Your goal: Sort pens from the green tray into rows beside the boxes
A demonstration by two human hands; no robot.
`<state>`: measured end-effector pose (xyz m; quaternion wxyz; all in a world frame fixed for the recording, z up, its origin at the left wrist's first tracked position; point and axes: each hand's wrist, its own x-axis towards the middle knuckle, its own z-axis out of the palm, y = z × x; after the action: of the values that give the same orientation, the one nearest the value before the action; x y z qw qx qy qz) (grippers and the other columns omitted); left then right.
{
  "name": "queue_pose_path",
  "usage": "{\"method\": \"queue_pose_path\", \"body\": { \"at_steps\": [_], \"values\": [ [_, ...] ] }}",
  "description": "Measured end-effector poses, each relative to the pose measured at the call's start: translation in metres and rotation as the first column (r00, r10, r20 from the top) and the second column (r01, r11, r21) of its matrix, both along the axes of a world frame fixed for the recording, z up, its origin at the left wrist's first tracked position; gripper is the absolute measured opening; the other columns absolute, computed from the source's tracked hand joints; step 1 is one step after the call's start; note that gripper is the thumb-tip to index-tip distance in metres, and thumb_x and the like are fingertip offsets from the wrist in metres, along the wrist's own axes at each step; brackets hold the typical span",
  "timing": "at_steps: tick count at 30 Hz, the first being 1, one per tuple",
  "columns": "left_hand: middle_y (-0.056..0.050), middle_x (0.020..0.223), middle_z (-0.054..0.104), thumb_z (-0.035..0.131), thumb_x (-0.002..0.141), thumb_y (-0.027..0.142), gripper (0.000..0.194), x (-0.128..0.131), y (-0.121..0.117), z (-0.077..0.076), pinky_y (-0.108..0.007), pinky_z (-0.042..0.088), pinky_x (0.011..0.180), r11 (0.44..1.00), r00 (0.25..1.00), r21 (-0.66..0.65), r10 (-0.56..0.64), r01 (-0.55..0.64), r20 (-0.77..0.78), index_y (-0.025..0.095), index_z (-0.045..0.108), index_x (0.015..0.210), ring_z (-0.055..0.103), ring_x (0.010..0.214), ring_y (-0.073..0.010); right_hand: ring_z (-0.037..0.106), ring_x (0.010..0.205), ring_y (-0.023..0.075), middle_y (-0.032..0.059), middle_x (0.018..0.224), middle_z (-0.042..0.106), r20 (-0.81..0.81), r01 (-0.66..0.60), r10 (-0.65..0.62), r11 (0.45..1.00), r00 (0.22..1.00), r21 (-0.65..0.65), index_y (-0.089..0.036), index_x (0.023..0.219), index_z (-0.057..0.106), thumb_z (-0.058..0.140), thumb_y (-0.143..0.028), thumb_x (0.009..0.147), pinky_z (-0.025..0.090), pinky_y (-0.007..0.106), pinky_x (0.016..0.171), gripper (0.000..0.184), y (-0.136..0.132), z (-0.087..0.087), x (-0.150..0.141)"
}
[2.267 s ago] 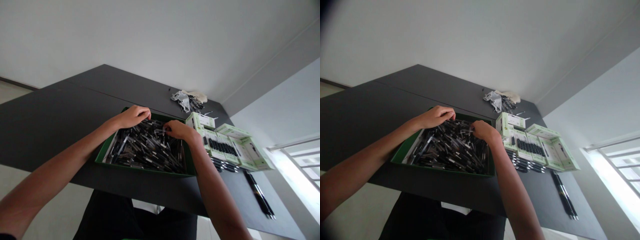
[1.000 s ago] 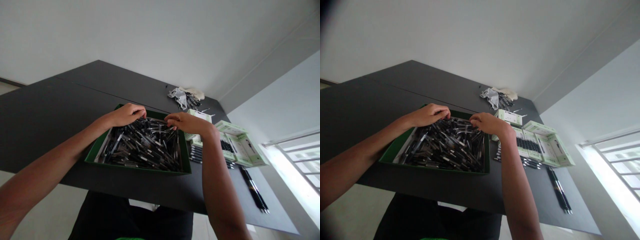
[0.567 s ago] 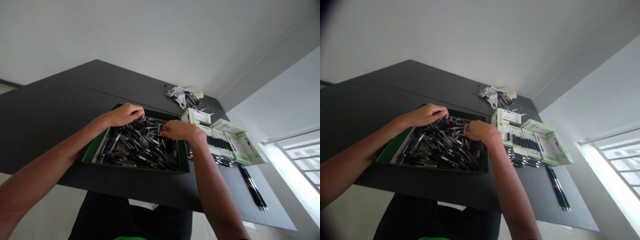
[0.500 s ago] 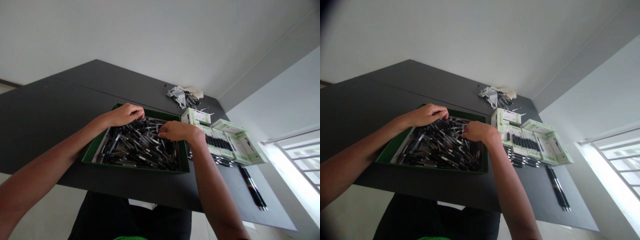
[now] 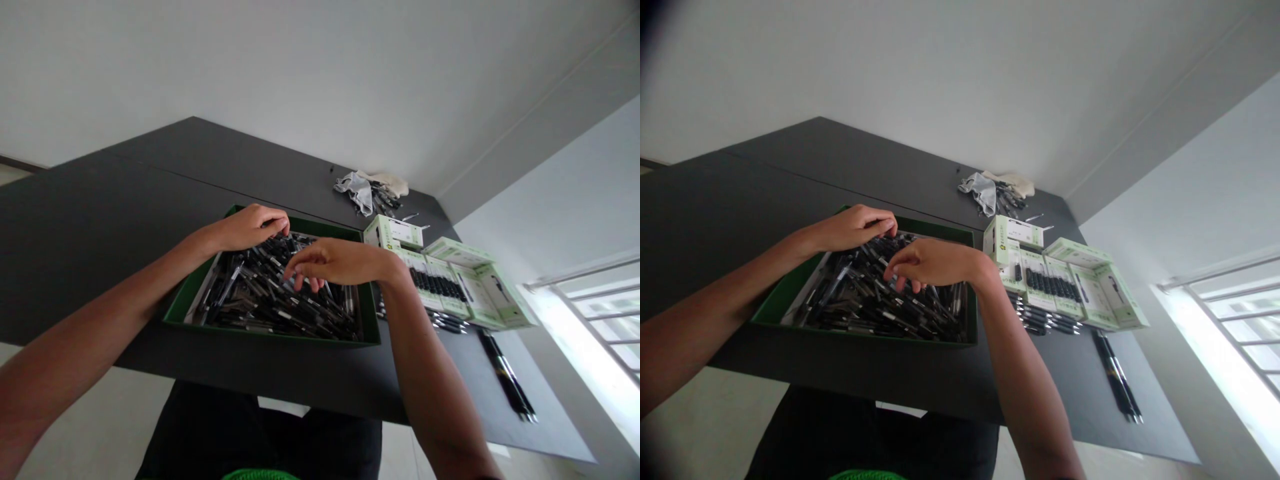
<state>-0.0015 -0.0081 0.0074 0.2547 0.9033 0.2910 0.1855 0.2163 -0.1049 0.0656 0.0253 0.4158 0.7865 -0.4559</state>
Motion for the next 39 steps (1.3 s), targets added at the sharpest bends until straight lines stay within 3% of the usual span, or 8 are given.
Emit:
{"method": "queue_pose_path", "body": {
  "at_steps": [3,7,11,17,24,29,33,39],
  "values": [
    [-0.002,0.073,0.064,0.041,0.102,0.047,0.045,0.001,-0.001,0.001,-0.028,0.039,0.067,1.000,1.000,-0.002,0.008,-0.008,-0.007,0.016,0.072,0.090,0.055,0.065,-0.0150,0.076,0.086,0.0155,0.0125,0.117,0.081,0.021,-0.096,0.103,0.972,0.994,-0.213,-0.009,0.123,0.076,0.048,-0.021,0.106,0.055,0.024,0.074,0.035,-0.006,-0.004,-0.012],
    [-0.002,0.072,0.063,0.042,0.101,0.046,0.043,0.001,-0.002,0.001,-0.028,0.038,0.066,1.000,1.000,0.001,0.019,-0.019,-0.016,0.017,0.072,0.089,0.054,0.064,-0.0149,0.075,0.086,0.0176,0.0126,0.101,0.083,0.201,-0.021,0.030,0.999,0.979,-0.046,-0.008,0.107,0.080,0.046,-0.021,0.106,0.051,0.024,0.077,0.037,-0.010,-0.003,-0.014],
    [-0.001,0.071,0.063,0.042,0.102,0.045,0.043,0.001,-0.002,0.001,-0.028,0.037,0.065,1.000,1.000,0.004,0.012,-0.012,-0.017,0.017,0.072,0.090,0.053,0.062,-0.0144,0.071,0.078,0.0196,0.0097,0.091,0.081,0.398,-0.008,-0.067,0.983,0.915,0.183,-0.012,0.095,0.081,0.047,-0.022,0.105,0.043,0.027,0.067,0.037,-0.013,0.008,-0.008],
    [-0.001,0.069,0.063,0.044,0.102,0.044,0.041,0.000,0.000,-0.001,-0.027,0.037,0.063,1.000,1.000,0.019,-0.006,0.006,-0.002,0.017,0.072,0.089,0.053,0.062,-0.0140,0.075,0.105,0.0210,0.0083,0.118,0.082,0.377,0.084,-0.217,0.938,0.900,0.338,-0.018,0.120,0.081,0.051,-0.018,0.103,0.048,0.024,0.083,0.034,-0.010,0.012,0.004],
    [-0.001,0.069,0.064,0.043,0.103,0.044,0.042,0.000,0.000,-0.002,-0.026,0.037,0.062,1.000,1.000,0.013,0.004,-0.004,-0.023,0.017,0.072,0.089,0.054,0.061,-0.0137,0.078,0.095,0.0212,0.0084,0.107,0.084,0.507,0.166,-0.267,0.957,0.819,0.236,-0.017,0.115,0.083,0.069,-0.021,0.095,0.050,0.024,0.070,0.025,-0.004,0.007,0.014],
    [-0.001,0.069,0.064,0.043,0.103,0.046,0.043,0.000,-0.001,-0.001,-0.026,0.038,0.061,1.000,1.000,0.002,-0.002,0.002,-0.017,0.017,0.072,0.089,0.054,0.060,-0.0135,0.078,0.098,0.0264,0.0110,0.111,0.083,0.577,0.158,-0.301,0.945,0.759,0.286,-0.022,0.111,0.085,0.077,-0.037,0.091,0.055,0.031,0.080,0.026,-0.004,-0.004,0.005],
    [-0.001,0.069,0.064,0.044,0.102,0.046,0.042,0.001,0.000,-0.001,-0.026,0.039,0.062,1.000,1.000,-0.003,-0.004,0.004,-0.014,0.017,0.071,0.088,0.055,0.061,-0.0135,0.078,0.105,0.0319,0.0161,0.109,0.082,0.613,0.121,-0.288,0.946,0.736,0.299,-0.018,0.108,0.084,0.076,-0.046,0.093,0.058,0.039,0.090,0.033,-0.008,-0.009,-0.011],
    [-0.001,0.070,0.064,0.042,0.103,0.048,0.044,0.000,0.000,-0.001,-0.027,0.039,0.062,1.000,1.000,-0.012,-0.003,0.003,-0.026,0.017,0.071,0.089,0.055,0.061,-0.0138,0.076,0.109,0.0314,0.0157,0.119,0.080,0.614,0.053,-0.242,0.949,0.751,0.310,-0.019,0.112,0.082,0.069,-0.022,0.091,0.056,0.037,0.088,0.025,-0.013,-0.008,-0.018]
  ]
}}
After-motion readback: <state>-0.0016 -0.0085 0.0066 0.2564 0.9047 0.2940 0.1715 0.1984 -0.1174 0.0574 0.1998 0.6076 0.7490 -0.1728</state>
